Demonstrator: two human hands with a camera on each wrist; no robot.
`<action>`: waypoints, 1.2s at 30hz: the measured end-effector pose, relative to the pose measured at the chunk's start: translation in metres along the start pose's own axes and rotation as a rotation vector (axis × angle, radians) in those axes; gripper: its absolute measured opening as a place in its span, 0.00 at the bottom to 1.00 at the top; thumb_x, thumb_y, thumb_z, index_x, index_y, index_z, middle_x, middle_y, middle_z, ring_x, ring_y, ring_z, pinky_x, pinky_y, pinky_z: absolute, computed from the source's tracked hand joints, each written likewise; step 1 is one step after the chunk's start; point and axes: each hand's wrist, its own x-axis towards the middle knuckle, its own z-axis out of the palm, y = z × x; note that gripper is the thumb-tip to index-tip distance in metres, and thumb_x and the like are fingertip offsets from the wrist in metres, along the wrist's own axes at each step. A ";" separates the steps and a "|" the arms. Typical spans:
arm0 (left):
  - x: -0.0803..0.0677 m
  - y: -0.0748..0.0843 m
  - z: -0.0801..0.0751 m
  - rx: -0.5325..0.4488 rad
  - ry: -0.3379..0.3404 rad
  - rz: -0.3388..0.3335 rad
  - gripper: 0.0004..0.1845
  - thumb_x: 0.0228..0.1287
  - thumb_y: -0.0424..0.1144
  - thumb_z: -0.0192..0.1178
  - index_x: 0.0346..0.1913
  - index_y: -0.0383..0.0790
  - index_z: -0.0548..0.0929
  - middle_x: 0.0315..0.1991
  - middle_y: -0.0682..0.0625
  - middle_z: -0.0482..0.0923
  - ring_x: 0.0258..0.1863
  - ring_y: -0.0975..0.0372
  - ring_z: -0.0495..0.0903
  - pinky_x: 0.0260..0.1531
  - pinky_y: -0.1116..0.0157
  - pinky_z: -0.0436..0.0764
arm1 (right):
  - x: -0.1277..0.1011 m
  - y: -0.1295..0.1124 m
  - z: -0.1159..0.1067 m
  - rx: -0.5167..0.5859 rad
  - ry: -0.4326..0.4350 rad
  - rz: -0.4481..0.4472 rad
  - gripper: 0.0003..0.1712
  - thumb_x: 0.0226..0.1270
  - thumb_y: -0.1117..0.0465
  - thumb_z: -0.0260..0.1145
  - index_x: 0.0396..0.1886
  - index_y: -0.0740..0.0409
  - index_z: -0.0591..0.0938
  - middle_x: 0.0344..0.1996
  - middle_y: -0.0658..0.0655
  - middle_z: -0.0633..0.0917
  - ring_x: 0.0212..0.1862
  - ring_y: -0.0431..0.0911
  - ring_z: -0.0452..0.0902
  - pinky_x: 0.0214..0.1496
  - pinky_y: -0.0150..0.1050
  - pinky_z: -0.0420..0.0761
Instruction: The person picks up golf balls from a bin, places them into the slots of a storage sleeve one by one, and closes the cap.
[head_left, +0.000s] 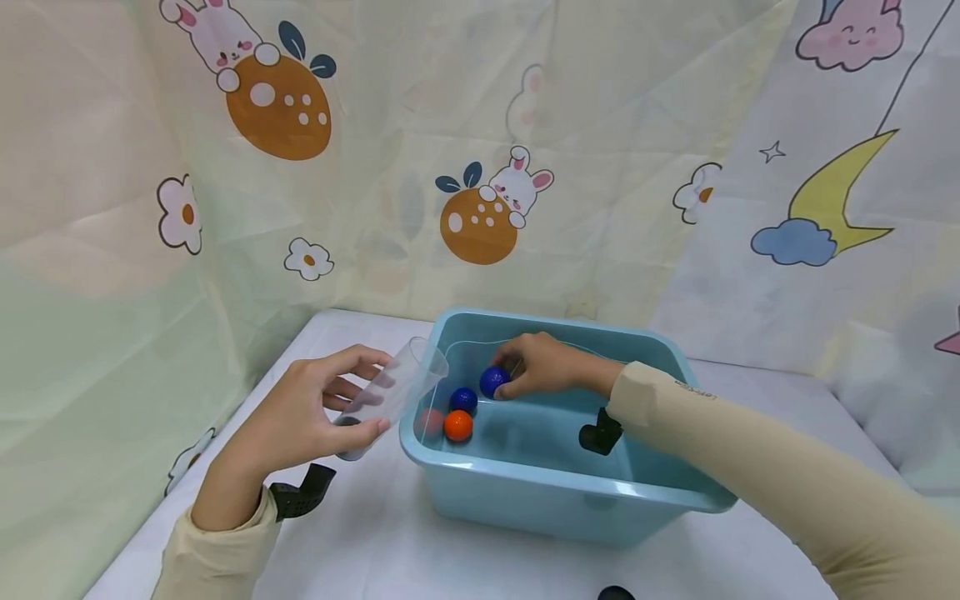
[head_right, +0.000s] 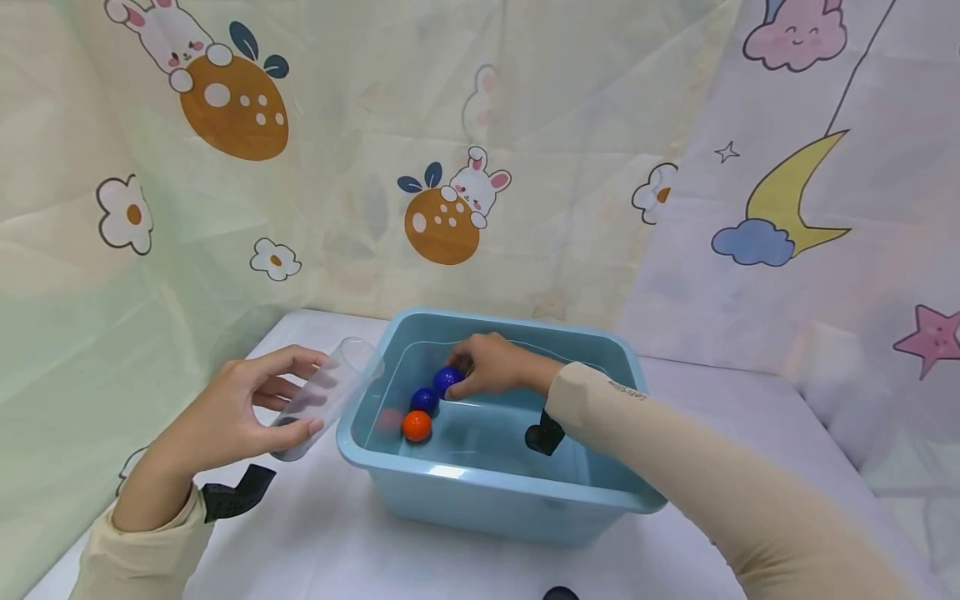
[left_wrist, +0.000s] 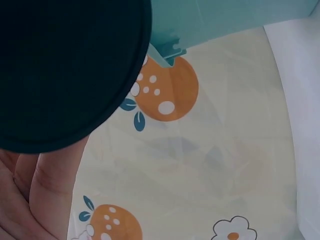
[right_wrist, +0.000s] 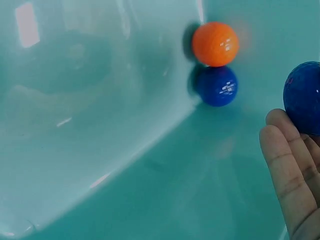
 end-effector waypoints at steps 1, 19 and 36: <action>0.000 0.000 0.000 -0.002 -0.001 0.000 0.26 0.59 0.35 0.79 0.60 0.41 0.84 0.47 0.49 0.91 0.38 0.65 0.91 0.41 0.65 0.91 | -0.002 -0.002 -0.001 0.012 0.004 -0.007 0.24 0.69 0.60 0.78 0.61 0.65 0.85 0.52 0.61 0.90 0.52 0.51 0.89 0.55 0.44 0.90; 0.002 0.001 0.002 -0.026 -0.021 -0.013 0.25 0.59 0.35 0.79 0.60 0.42 0.84 0.47 0.49 0.91 0.38 0.59 0.92 0.41 0.60 0.92 | -0.036 -0.042 -0.040 0.053 0.115 -0.156 0.21 0.70 0.63 0.77 0.59 0.64 0.83 0.50 0.60 0.90 0.51 0.52 0.90 0.58 0.47 0.90; 0.001 0.002 0.003 -0.013 -0.023 -0.022 0.25 0.60 0.35 0.78 0.60 0.42 0.84 0.46 0.48 0.92 0.41 0.56 0.92 0.42 0.65 0.91 | -0.041 -0.064 -0.052 0.094 0.123 -0.261 0.22 0.70 0.65 0.76 0.60 0.67 0.82 0.50 0.59 0.91 0.51 0.51 0.90 0.59 0.44 0.89</action>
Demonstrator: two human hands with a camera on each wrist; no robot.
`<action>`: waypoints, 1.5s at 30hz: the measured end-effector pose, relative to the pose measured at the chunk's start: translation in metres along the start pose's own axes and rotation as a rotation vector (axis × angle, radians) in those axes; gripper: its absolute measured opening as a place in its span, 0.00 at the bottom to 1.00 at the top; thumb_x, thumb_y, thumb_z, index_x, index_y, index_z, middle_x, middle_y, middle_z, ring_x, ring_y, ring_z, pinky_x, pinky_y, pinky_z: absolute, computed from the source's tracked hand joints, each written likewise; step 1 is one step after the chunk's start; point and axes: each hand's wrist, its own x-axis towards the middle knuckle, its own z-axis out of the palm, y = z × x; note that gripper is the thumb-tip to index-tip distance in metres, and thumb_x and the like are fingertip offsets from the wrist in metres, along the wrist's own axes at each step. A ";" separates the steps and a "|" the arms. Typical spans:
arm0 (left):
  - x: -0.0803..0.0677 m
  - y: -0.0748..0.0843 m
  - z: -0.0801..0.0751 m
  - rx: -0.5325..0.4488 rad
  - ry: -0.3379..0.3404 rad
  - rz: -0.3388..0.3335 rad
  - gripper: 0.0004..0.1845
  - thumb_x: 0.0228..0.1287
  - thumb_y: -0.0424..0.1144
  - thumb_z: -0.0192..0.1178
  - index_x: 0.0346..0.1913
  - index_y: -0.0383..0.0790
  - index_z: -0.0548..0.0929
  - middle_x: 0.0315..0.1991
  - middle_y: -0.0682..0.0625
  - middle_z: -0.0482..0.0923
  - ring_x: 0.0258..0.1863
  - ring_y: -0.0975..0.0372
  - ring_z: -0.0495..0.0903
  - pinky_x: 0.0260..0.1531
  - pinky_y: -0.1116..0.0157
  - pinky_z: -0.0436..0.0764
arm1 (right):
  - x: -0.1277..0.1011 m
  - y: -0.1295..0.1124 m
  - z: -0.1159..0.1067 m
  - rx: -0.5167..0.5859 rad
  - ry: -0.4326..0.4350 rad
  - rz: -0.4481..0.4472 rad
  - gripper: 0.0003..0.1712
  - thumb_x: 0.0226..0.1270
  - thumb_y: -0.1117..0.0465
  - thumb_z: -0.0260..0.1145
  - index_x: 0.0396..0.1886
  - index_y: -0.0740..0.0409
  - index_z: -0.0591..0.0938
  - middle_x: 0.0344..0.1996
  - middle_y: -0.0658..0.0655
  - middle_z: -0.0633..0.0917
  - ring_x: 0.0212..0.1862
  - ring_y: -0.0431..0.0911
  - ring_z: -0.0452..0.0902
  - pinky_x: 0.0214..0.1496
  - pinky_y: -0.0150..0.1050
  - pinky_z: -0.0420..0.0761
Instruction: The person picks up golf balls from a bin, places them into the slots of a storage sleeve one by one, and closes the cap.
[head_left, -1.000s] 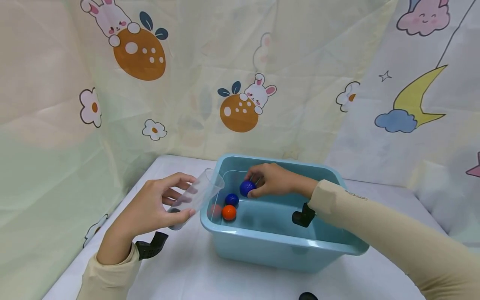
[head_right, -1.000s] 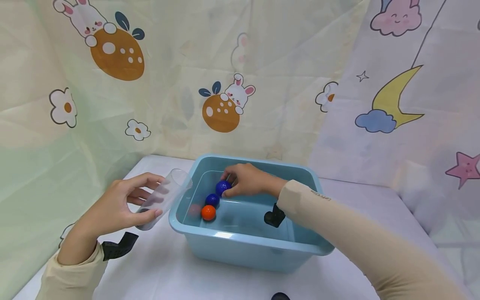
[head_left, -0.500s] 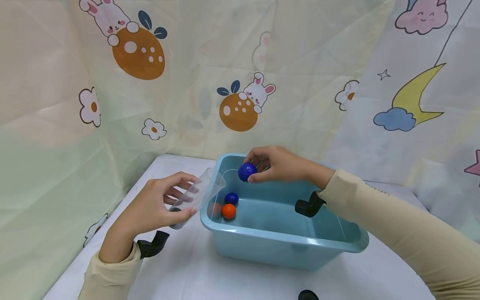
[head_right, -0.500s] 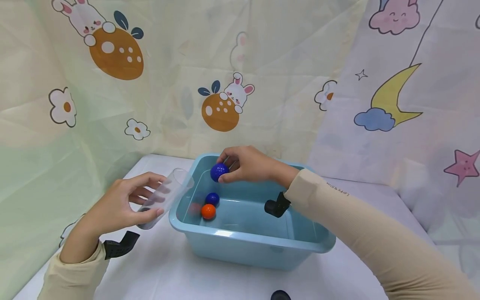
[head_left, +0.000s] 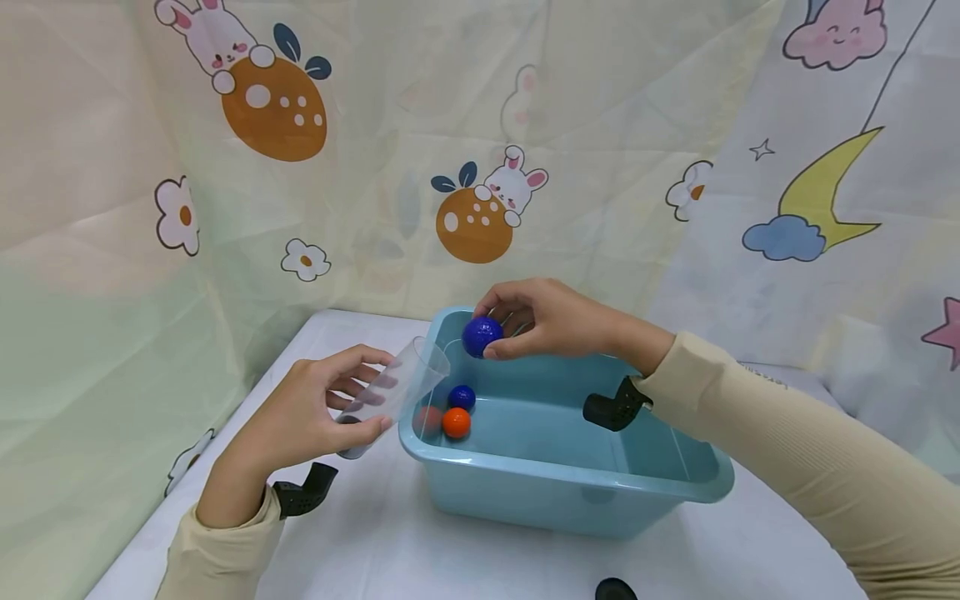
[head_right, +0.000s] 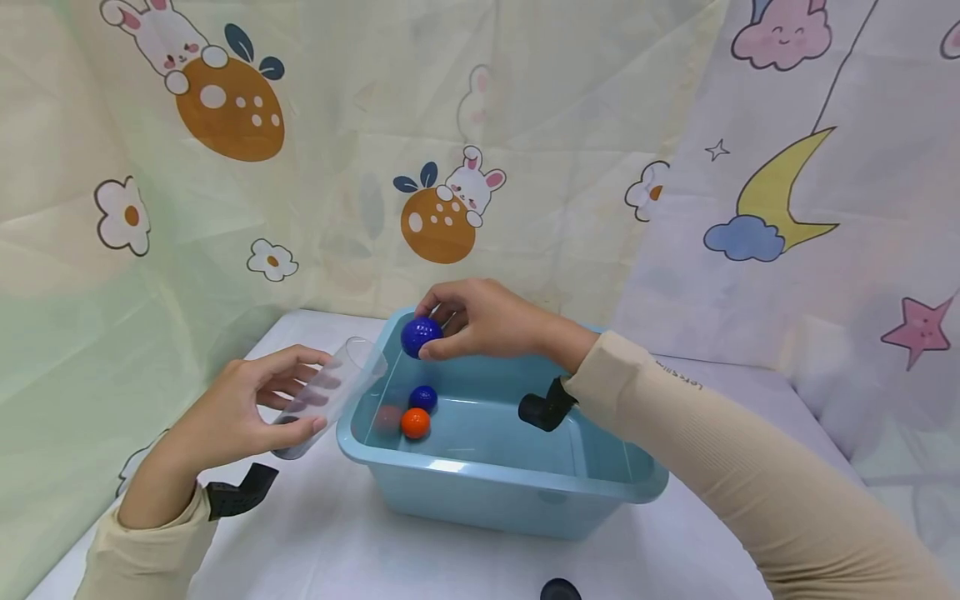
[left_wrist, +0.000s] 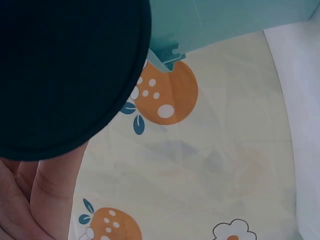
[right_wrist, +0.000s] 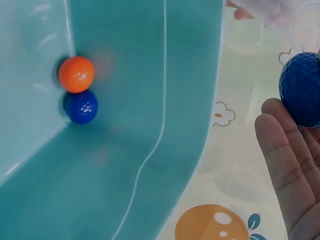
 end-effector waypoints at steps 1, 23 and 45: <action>0.000 0.000 0.000 0.000 0.001 0.001 0.25 0.60 0.35 0.78 0.60 0.43 0.84 0.45 0.48 0.92 0.41 0.55 0.92 0.42 0.65 0.91 | 0.000 -0.002 0.000 0.001 -0.001 -0.003 0.22 0.71 0.65 0.76 0.60 0.67 0.82 0.50 0.59 0.91 0.51 0.50 0.90 0.59 0.44 0.89; -0.001 0.002 0.000 0.006 -0.009 -0.011 0.26 0.61 0.36 0.78 0.61 0.42 0.84 0.46 0.48 0.92 0.40 0.62 0.92 0.41 0.59 0.92 | 0.009 -0.029 0.006 0.030 -0.046 -0.045 0.23 0.70 0.64 0.77 0.60 0.66 0.83 0.52 0.58 0.91 0.52 0.48 0.90 0.58 0.42 0.89; -0.002 0.003 -0.001 0.010 -0.004 -0.004 0.26 0.60 0.36 0.79 0.61 0.41 0.84 0.46 0.49 0.92 0.39 0.58 0.92 0.38 0.62 0.92 | 0.021 -0.038 0.017 0.061 -0.088 -0.061 0.24 0.69 0.64 0.79 0.61 0.66 0.83 0.52 0.58 0.90 0.52 0.46 0.89 0.60 0.42 0.88</action>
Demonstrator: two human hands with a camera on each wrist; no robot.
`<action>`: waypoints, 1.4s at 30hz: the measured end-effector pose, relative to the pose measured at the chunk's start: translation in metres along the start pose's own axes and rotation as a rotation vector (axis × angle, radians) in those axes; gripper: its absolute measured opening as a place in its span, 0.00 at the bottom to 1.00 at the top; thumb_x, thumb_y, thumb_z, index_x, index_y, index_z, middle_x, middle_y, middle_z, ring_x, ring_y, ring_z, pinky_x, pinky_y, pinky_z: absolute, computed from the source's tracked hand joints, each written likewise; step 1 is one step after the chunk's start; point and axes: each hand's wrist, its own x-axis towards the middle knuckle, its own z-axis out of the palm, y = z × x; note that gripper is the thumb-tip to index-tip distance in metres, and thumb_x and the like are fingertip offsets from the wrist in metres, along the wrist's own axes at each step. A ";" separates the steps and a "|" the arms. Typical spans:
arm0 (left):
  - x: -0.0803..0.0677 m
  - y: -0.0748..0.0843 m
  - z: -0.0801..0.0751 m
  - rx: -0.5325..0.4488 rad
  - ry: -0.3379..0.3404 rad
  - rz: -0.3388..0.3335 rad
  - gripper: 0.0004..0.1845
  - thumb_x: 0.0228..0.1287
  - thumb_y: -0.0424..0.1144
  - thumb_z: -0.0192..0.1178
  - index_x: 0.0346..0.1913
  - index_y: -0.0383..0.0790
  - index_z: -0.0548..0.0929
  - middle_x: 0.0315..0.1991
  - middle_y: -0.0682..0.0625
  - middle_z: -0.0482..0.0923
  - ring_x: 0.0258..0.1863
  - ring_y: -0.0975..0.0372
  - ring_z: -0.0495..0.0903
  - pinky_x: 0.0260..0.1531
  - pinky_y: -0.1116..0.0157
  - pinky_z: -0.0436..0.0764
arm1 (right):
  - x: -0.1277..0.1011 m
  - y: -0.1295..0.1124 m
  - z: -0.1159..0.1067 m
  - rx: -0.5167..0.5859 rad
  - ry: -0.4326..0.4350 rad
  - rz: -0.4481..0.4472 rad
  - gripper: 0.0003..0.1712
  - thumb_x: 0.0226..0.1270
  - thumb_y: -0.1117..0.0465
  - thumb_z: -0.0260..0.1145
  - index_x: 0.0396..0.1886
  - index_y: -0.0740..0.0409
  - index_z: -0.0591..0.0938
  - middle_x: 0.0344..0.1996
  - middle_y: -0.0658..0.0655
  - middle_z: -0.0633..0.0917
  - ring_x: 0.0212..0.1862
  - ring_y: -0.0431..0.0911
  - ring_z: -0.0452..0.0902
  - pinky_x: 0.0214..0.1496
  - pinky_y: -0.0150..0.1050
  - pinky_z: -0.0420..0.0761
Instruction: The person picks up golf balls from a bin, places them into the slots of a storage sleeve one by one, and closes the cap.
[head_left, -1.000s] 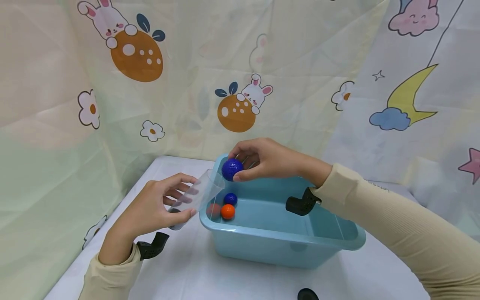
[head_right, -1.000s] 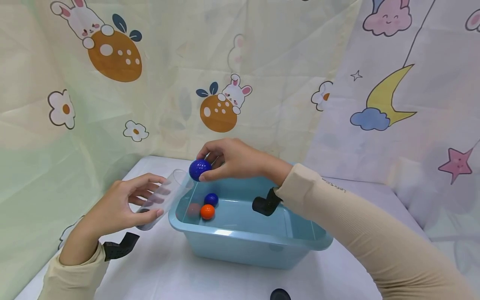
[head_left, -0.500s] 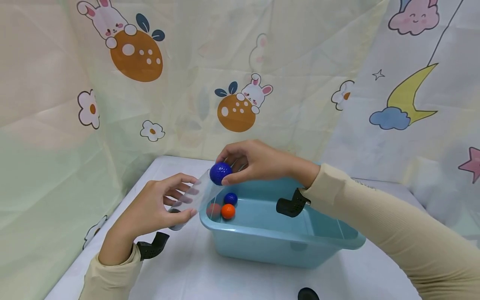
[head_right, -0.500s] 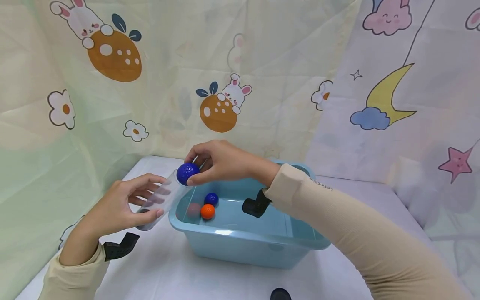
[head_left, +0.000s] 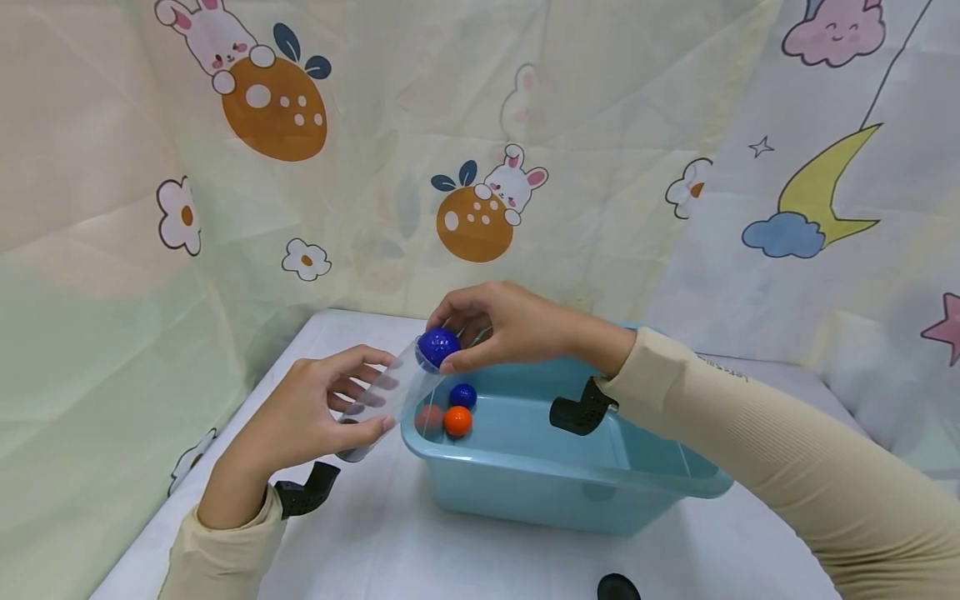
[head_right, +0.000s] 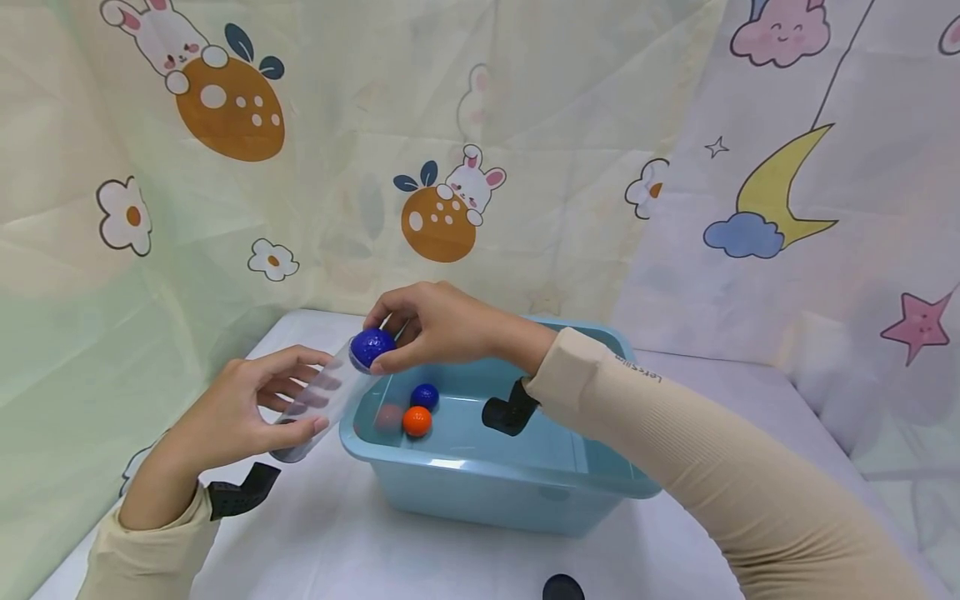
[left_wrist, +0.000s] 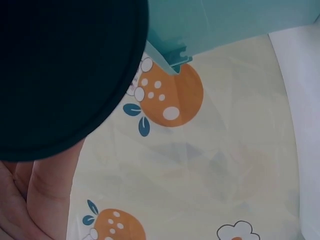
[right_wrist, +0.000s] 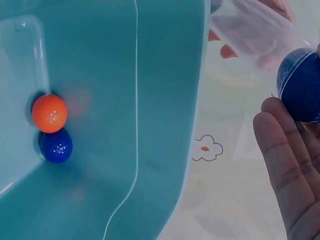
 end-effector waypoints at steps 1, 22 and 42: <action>0.000 0.000 0.000 0.001 0.000 -0.002 0.26 0.60 0.36 0.79 0.61 0.41 0.84 0.46 0.49 0.92 0.39 0.59 0.92 0.38 0.62 0.92 | 0.000 0.000 0.000 0.002 -0.002 0.000 0.24 0.69 0.64 0.79 0.61 0.66 0.83 0.52 0.58 0.90 0.52 0.46 0.89 0.60 0.42 0.88; -0.002 -0.001 -0.006 -0.027 0.040 0.000 0.27 0.60 0.36 0.79 0.62 0.40 0.84 0.46 0.48 0.92 0.40 0.55 0.93 0.39 0.63 0.92 | 0.002 0.030 0.004 0.011 -0.017 0.041 0.16 0.77 0.65 0.71 0.59 0.68 0.84 0.49 0.59 0.91 0.52 0.49 0.90 0.59 0.40 0.89; -0.002 -0.001 -0.003 -0.017 0.047 0.004 0.26 0.59 0.35 0.79 0.61 0.41 0.84 0.45 0.50 0.92 0.39 0.63 0.92 0.40 0.65 0.91 | 0.024 0.096 0.037 -0.094 -0.146 0.246 0.18 0.71 0.70 0.73 0.59 0.68 0.85 0.49 0.62 0.90 0.48 0.47 0.88 0.56 0.37 0.89</action>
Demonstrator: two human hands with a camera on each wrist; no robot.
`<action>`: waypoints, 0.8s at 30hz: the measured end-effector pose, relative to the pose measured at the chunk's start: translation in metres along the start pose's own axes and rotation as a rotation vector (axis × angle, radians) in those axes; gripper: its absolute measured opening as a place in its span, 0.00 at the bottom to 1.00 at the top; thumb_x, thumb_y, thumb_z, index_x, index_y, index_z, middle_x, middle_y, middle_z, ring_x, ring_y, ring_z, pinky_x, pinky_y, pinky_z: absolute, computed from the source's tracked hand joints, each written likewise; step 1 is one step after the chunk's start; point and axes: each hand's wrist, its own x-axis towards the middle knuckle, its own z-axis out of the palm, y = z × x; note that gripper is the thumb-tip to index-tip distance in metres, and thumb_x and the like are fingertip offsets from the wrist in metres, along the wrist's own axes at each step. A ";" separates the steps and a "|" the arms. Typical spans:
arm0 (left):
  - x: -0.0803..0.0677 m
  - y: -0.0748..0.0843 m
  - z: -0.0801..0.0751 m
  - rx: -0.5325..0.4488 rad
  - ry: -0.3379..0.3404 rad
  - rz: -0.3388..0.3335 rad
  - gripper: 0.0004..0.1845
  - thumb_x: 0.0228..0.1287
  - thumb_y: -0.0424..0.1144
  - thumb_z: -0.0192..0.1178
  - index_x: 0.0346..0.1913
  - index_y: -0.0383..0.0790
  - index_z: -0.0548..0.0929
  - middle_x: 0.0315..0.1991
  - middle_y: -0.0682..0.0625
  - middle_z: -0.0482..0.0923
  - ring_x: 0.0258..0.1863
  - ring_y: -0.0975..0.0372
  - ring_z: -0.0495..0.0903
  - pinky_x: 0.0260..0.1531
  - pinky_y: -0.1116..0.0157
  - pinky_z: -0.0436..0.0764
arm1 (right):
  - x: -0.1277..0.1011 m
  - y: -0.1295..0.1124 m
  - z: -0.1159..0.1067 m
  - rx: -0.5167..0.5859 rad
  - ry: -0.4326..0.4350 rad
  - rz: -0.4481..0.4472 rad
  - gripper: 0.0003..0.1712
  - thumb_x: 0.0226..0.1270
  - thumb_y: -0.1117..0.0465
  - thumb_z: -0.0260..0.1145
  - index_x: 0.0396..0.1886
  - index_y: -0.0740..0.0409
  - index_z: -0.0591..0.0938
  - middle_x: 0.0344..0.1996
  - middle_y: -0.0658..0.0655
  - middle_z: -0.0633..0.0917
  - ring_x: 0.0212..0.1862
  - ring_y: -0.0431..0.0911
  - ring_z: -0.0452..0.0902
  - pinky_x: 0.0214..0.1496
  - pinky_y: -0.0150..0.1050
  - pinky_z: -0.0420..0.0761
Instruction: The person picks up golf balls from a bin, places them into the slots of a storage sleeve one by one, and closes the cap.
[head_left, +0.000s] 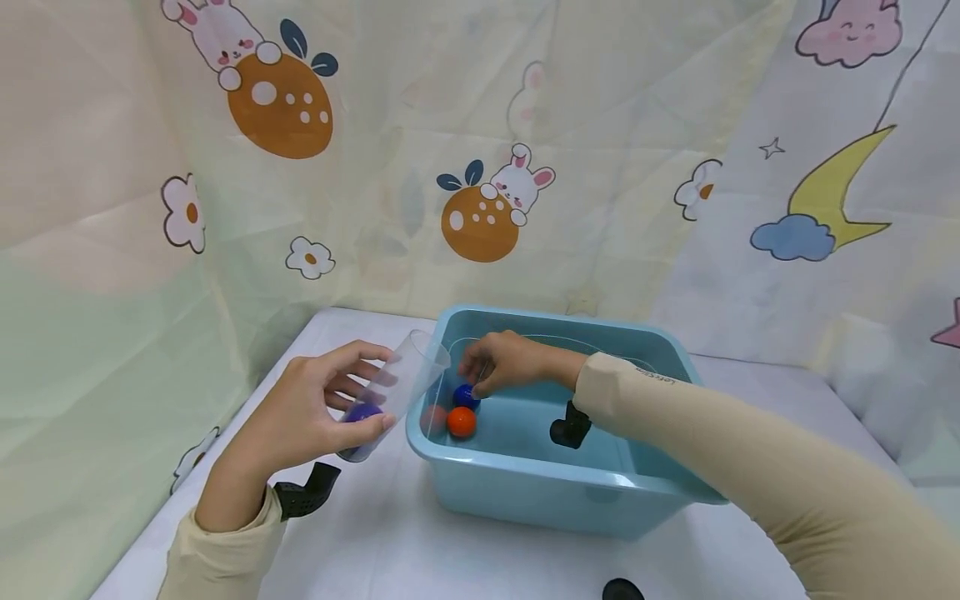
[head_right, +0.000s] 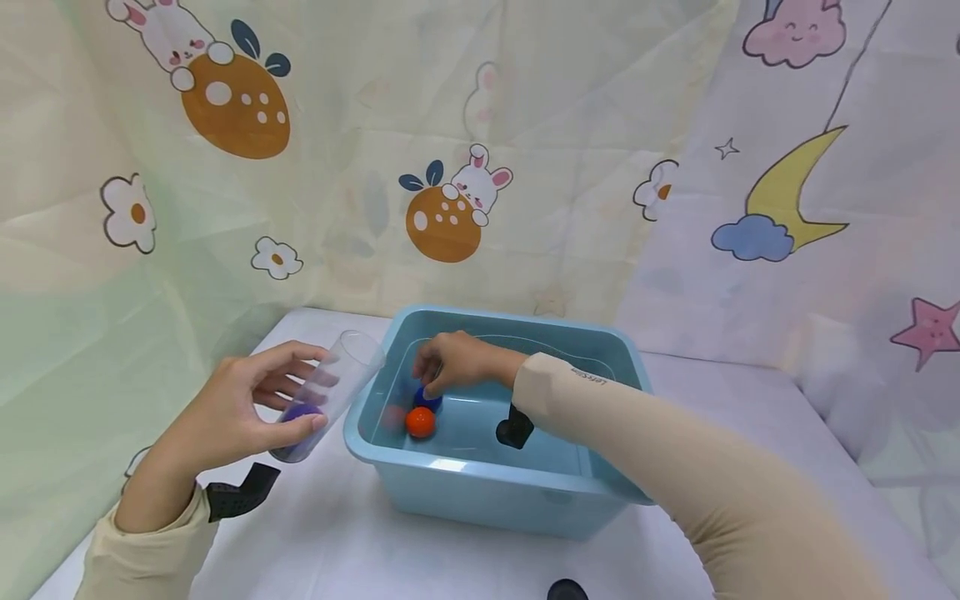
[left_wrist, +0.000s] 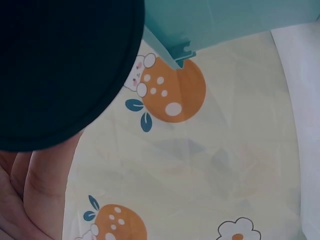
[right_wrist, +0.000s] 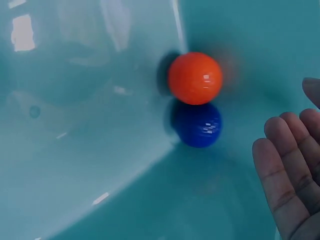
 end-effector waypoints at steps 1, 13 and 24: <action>0.000 0.000 0.000 0.000 0.001 0.002 0.26 0.60 0.35 0.79 0.60 0.41 0.84 0.45 0.50 0.92 0.39 0.63 0.92 0.40 0.65 0.91 | 0.002 0.002 0.002 0.002 -0.005 0.005 0.19 0.70 0.71 0.74 0.59 0.68 0.85 0.50 0.63 0.90 0.49 0.47 0.88 0.55 0.38 0.89; 0.001 -0.001 0.000 0.000 0.008 0.009 0.25 0.59 0.35 0.79 0.60 0.43 0.84 0.45 0.52 0.92 0.38 0.61 0.92 0.40 0.65 0.91 | 0.020 0.017 0.032 -0.119 -0.045 -0.010 0.22 0.65 0.73 0.77 0.58 0.66 0.88 0.51 0.60 0.90 0.48 0.48 0.86 0.54 0.40 0.90; 0.001 -0.002 0.001 -0.001 -0.001 -0.006 0.25 0.58 0.35 0.78 0.60 0.43 0.85 0.45 0.52 0.92 0.38 0.66 0.91 0.39 0.66 0.91 | 0.029 0.015 0.049 -0.197 -0.024 -0.020 0.19 0.63 0.70 0.81 0.54 0.65 0.90 0.40 0.54 0.90 0.40 0.47 0.83 0.54 0.40 0.89</action>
